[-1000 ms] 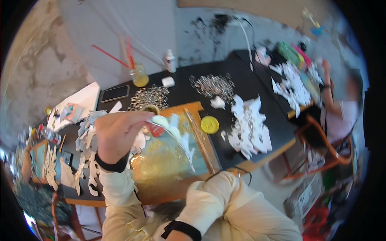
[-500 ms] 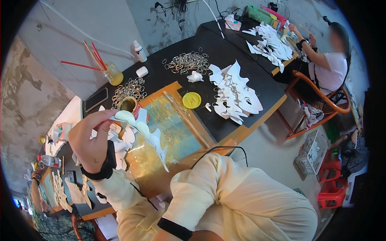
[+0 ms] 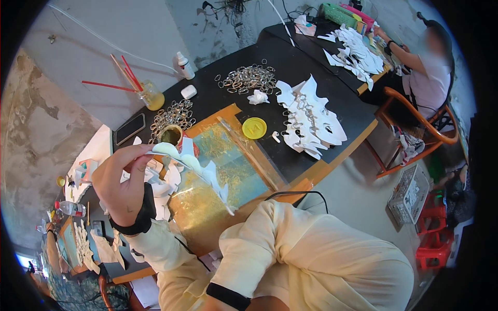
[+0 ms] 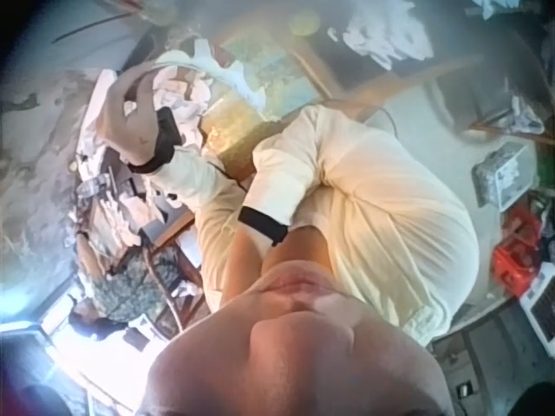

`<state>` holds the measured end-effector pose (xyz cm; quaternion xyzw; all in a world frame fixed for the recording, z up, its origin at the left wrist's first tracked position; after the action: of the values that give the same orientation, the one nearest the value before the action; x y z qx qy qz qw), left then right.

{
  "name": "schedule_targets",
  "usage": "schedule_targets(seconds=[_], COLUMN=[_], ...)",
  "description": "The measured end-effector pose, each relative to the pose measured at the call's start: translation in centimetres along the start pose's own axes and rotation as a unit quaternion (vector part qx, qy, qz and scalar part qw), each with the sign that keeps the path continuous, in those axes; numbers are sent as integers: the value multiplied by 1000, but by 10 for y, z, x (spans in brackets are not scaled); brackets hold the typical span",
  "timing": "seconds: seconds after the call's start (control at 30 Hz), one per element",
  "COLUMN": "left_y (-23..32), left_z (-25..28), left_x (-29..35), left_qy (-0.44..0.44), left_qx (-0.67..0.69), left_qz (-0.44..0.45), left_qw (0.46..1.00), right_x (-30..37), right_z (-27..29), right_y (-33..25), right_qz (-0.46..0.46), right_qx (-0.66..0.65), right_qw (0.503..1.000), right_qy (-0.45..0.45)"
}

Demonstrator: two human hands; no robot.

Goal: The recorder is applying yellow glue using a brush to white leather or synthetic shoe upper components at a workstation.

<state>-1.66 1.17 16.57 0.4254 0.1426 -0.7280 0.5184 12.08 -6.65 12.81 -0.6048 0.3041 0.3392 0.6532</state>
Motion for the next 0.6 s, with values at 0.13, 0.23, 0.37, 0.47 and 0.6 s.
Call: schedule_targets(seconds=[0.13, 0.23, 0.37, 0.47, 0.6], left_y=[-2, 0, -2, 1, 0], left_z=[2, -1, -7, -6, -4], left_x=[3, 5, 4, 3, 5], left_qy=[12, 26, 47, 56, 87], left_qx=[-3, -14, -23, -15, -14], left_qz=[1, -9, 19, 43, 83], left_qw=[1000, 1000, 998, 997, 993], right_x=[-4, -4, -7, -14, -18], right_z=[-1, -5, -7, -8, -7], right_y=[6, 7, 11, 11, 11], right_qz=[12, 23, 37, 50, 63], right_qx=[-22, -38, -69, -92, -113], right_qw=[1000, 999, 997, 994, 990], right_qy=[-4, -6, -22, -38, -48])
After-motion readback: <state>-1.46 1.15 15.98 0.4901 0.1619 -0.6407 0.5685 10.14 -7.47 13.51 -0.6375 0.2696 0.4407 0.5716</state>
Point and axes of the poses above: each hand's wrist, its own x-axis away from the middle knuckle, its own z-axis out of the back of the hand, y = z × x, the point moved 1 cm from there along -x, towards the middle knuckle, and after that the axes turned 2 degrees about -z, right-handed, at the moved point
